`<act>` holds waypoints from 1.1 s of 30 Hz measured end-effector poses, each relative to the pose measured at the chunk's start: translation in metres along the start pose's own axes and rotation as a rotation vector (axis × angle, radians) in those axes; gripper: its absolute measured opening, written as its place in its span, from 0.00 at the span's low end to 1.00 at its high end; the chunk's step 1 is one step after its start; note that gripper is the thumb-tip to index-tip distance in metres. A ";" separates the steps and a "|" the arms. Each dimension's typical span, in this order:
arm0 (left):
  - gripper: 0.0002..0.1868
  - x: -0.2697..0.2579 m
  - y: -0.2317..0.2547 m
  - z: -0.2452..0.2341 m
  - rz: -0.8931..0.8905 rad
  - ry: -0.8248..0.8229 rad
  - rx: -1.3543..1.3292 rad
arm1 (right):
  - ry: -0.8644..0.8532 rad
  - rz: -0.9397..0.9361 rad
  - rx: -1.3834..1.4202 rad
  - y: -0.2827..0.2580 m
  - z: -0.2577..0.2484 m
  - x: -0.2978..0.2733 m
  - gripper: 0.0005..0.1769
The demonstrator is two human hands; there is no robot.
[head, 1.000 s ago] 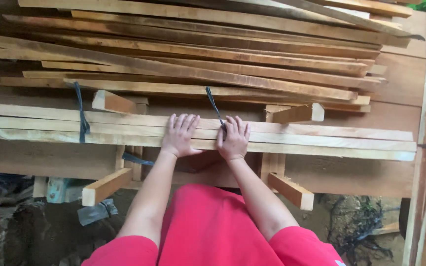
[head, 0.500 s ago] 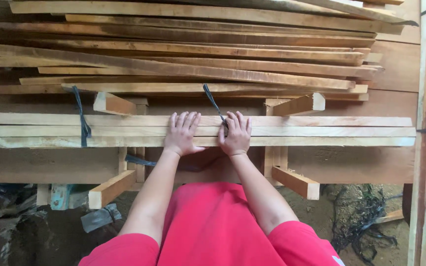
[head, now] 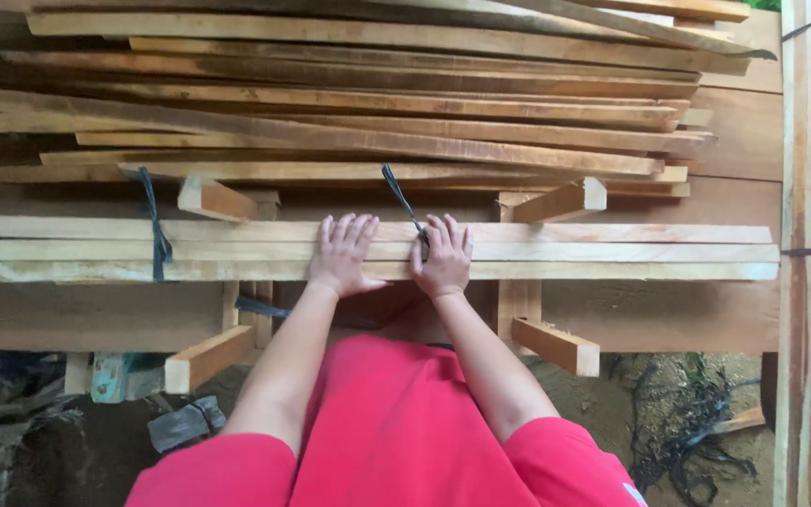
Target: Bundling wooden slats together using black rubber straps and arranging them on a workbench.
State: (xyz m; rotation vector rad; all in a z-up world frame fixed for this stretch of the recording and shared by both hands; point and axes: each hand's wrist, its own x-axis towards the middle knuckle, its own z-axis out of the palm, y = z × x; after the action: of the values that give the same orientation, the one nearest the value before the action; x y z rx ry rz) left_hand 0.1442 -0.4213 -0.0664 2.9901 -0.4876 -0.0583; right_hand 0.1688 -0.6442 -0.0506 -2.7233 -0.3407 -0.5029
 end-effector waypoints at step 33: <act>0.71 0.036 0.028 -0.026 0.152 -0.176 0.065 | -0.120 -0.038 -0.029 0.013 -0.001 -0.011 0.16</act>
State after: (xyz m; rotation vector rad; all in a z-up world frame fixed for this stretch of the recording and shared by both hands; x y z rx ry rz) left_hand 0.1708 -0.4561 -0.0382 3.0148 -0.7479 -0.3004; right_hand 0.1620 -0.6582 -0.0577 -2.7862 -0.4203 -0.3584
